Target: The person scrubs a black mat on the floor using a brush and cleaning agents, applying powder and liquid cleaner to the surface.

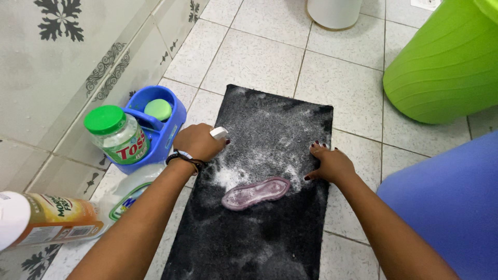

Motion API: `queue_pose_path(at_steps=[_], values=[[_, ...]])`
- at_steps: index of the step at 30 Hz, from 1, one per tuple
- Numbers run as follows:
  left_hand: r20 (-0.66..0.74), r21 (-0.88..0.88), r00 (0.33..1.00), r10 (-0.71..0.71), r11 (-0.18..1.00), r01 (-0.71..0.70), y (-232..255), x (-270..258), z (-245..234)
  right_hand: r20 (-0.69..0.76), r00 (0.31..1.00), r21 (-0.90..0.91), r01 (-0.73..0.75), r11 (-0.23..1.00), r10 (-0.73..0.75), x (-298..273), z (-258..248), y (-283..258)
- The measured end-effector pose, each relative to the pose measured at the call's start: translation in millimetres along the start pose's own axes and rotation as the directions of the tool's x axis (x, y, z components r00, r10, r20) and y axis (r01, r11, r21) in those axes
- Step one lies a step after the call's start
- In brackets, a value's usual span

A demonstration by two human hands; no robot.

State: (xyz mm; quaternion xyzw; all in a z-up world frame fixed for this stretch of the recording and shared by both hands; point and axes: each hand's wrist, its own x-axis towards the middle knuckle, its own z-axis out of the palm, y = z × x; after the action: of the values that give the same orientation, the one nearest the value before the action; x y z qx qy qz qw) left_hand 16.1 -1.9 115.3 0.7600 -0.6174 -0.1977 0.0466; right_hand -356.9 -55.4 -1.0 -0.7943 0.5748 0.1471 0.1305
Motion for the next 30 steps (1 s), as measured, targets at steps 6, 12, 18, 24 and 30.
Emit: queue_pose_path(at_steps=[6,12,18,24,30], values=[[0.023,0.045,0.997,-0.074,0.996,0.073,-1,1,1,0.055,0.994,-0.045,-0.089,0.995,0.091,-6,-12,-11],[0.009,0.02,0.998,-0.058,0.998,0.058,2,-1,3,0.001,0.998,-0.133,-0.063,0.989,0.064,-1,-16,-21],[0.041,0.01,0.996,-0.076,0.997,0.076,2,0,2,0.097,0.986,-0.144,-0.123,0.982,0.137,-3,-29,-33],[0.07,0.031,0.993,-0.099,0.995,0.097,-3,2,7,0.059,0.99,-0.132,-0.12,0.984,0.128,-5,-32,-35],[0.073,0.027,0.993,-0.09,0.996,0.088,-4,0,8,0.058,0.991,-0.148,-0.109,0.983,0.118,-3,-29,-32]])
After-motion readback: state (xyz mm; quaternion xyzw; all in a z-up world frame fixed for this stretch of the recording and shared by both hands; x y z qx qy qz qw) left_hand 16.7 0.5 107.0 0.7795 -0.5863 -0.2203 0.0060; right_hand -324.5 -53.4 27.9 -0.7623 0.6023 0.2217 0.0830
